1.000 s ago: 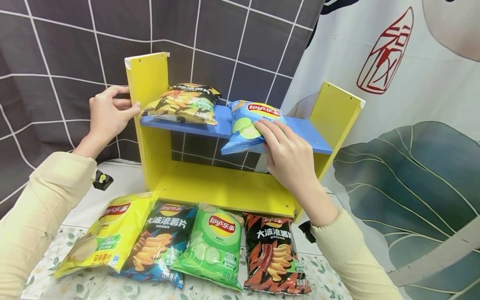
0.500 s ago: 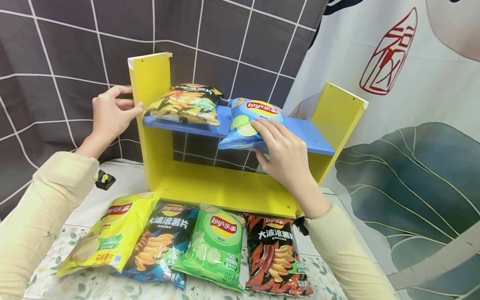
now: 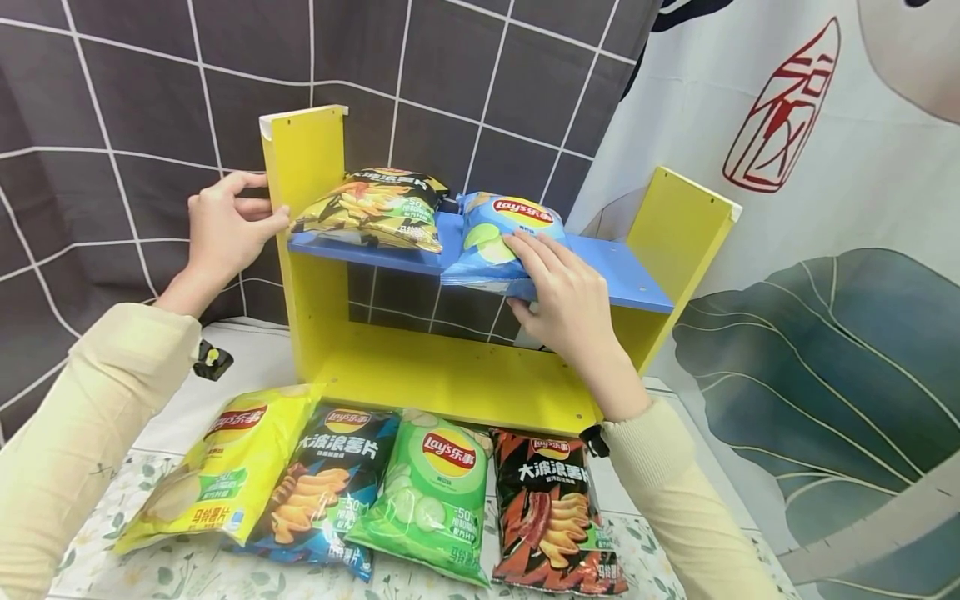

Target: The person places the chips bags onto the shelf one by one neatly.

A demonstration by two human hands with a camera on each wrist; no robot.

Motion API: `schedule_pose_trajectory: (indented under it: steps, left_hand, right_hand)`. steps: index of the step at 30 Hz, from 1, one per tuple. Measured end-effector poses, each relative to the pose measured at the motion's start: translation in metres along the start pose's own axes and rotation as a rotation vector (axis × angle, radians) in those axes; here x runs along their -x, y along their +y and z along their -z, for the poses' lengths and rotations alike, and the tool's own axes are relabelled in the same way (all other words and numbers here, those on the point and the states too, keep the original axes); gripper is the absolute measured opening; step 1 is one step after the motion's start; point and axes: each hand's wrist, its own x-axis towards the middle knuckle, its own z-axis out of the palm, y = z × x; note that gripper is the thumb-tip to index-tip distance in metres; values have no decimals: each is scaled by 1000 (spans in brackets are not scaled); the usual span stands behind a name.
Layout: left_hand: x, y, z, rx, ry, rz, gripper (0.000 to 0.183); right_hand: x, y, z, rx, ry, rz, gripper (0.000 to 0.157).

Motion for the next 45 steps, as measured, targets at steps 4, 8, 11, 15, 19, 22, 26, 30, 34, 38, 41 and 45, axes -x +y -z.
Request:
schedule_pose_trajectory:
  steps: [4,8,11,15,19,22,26,30,34,38,41,45]
  left_hand:
    - [0,0,0,3,1,-1,40]
    - [0,0,-1,2,3,-3,40]
    - [0,-1,-1,-1,7,-8,40]
    - [0,-1,-3,4,6,-10,40]
    - [0,-2,-3,11,4,-10,40]
    - [0,-2,-3,11,6,-11,40]
    - [0,-2,-3,10,5,-9,41]
    - [0,-2,-2,11,4,-12,40]
    - [0,-2,-2,13,2,-14,40]
    - [0,-2,-2,8,2,-15,40]
    - [0,-2,-1,3,3,-15,40]
    - [-1,-2,-1,4,1,-13,41]
  right_hand:
    - [-1,3,-6,-5,7,30,80]
    - [-1,6,-11,-3,22,66,77]
    - [-1,7,-13,-23,27,77,65]
    - [-4,6,-13,-47,40,39,53]
    - [-6,4,-15,-17,59,-30,47]
    - [-8,2,-18,-6,46,-63,44]
    - [-10,1,-23,-41,39,-72,42]
    - [-13,1,-27,-93,39,-68,42]
    - [-15,1,-30,-120,28,-66,44]
    - [-15,1,-31,-124,22,-72,47]
    - [-15,1,-32,-128,17,-72,48]
    - [-15,2,-33,-129,12,-58,48]
